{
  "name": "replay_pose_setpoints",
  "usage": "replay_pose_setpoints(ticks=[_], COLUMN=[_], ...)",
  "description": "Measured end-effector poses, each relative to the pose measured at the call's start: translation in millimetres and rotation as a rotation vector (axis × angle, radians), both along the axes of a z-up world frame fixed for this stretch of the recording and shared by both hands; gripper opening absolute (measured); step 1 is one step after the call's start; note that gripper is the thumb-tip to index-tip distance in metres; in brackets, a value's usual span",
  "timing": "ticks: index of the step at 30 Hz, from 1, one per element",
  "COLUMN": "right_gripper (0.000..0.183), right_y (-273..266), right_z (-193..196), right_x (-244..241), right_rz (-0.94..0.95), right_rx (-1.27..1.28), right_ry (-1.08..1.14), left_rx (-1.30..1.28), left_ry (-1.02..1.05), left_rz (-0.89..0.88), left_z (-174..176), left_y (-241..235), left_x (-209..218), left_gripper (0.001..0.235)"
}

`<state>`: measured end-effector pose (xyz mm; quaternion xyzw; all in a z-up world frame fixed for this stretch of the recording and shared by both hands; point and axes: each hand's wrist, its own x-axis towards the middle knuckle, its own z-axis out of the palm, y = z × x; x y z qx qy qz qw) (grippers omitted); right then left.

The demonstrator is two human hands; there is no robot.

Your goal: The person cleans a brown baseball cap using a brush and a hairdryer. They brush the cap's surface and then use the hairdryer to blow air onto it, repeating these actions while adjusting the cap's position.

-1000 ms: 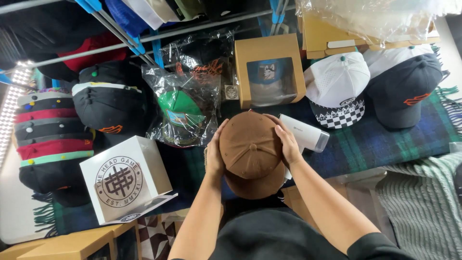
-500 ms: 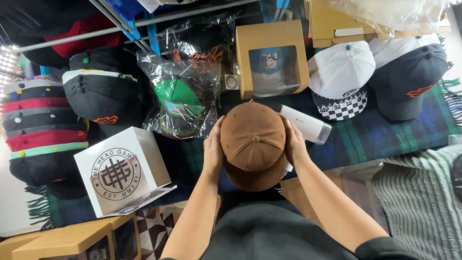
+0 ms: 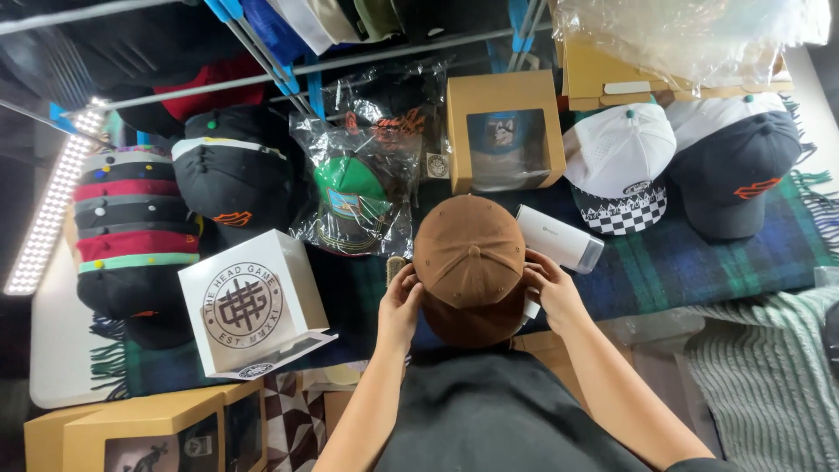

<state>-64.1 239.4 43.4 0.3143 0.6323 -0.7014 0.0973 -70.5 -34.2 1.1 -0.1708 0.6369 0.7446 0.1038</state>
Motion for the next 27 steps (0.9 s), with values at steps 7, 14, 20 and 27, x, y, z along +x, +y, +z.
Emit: replay_pose_setpoints(ticks=[7, 14, 20, 27], right_gripper=[0.048, 0.041, 0.027, 0.065], right_y=[-2.3, 3.8, 16.3, 68.1], right_z=[-6.4, -50.3, -83.6, -125.1], right_x=[0.4, 15.4, 38.8, 42.3], right_rz=[-0.045, 0.002, -0.145, -0.144], right_rx=[-0.041, -0.020, -0.076, 0.363], right_ry=[-0.011, -0.030, -0.090, -0.149], left_rx=[-0.043, 0.010, 0.172, -0.592], left_ry=[-0.044, -0.200, -0.287, 0.246], left_rz=[0.008, -0.008, 0.069, -0.004], left_z=[-3.0, -67.3, -65.7, 37.3], left_y=[-2.7, -5.1, -2.1, -3.0], left_x=[-0.3, 24.4, 32.5, 18.8], left_gripper=[0.048, 0.024, 0.024, 0.033])
